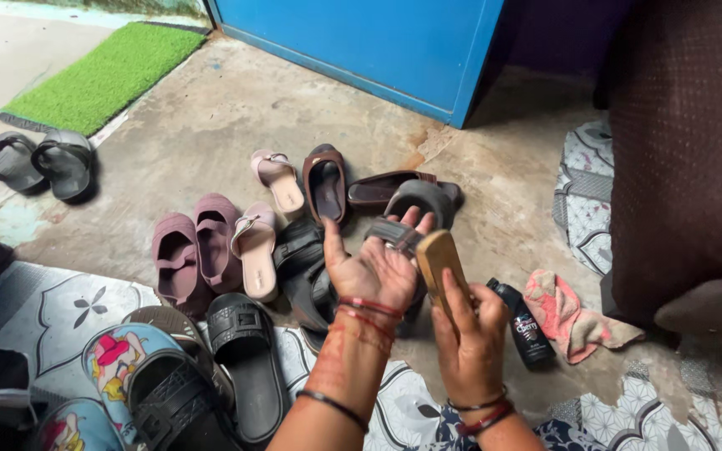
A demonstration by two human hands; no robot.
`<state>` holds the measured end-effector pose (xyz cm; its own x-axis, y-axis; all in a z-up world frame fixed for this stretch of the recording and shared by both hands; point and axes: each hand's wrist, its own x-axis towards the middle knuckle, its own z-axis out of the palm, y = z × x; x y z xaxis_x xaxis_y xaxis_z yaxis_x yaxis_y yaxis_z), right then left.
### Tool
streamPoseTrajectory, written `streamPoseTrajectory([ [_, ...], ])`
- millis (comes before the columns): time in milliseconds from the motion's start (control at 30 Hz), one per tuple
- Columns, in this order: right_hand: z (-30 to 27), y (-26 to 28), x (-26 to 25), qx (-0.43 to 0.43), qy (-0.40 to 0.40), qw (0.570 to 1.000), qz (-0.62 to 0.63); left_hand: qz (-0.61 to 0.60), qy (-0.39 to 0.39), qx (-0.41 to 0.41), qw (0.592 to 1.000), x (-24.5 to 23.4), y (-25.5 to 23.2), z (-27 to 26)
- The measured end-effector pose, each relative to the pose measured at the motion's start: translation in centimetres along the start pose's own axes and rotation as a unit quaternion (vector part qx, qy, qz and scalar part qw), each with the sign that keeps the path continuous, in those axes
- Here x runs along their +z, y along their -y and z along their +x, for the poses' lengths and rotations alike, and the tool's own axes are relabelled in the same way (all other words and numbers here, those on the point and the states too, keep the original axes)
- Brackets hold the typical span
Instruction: The person cleans a pair of black sandals by applying liquid polish with a bottle and then brushing the surface with a wooden brush. The person handles the sandals one at a time, applying polish to the straps and upper surfaces before brushing them.
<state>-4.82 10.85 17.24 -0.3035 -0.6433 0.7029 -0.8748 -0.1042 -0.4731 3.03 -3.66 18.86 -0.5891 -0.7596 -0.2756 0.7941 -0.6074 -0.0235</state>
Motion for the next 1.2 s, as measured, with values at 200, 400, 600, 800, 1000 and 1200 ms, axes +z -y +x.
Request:
streamPoseTrajectory([
  [200, 4.2, 0.8, 4.0, -0.022, 0.009, 0.998, 0.054, 0.2, 0.077, 0.1, 0.972, -4.7, 0.8, -0.2],
  [400, -3.1, 1.3, 4.1, -0.002, 0.014, 1.0, 0.01, 0.14, 0.027, 0.05, 0.989, -2.3, -3.7, -2.6],
  [600, -0.7, 0.8, 5.9, -0.011, -0.002, 0.999, 0.041, 0.219, 0.102, 0.035, 0.97, -1.1, -2.8, -3.8],
  [800, 0.3, 1.1, 8.3, -0.038, -0.008, 0.999, 0.021, 0.224, 0.065, 0.067, 0.97, -3.6, -2.7, -3.2],
  [1000, -6.5, -0.6, 7.1, 0.014, 0.018, 0.999, 0.049, 0.228, 0.012, 0.119, 0.966, -5.2, -3.8, -2.1],
  [1200, -2.9, -0.6, 9.7, 0.031, -0.028, 0.995, 0.086, 0.431, -0.095, 0.124, 0.889, -6.5, -3.1, -1.9],
])
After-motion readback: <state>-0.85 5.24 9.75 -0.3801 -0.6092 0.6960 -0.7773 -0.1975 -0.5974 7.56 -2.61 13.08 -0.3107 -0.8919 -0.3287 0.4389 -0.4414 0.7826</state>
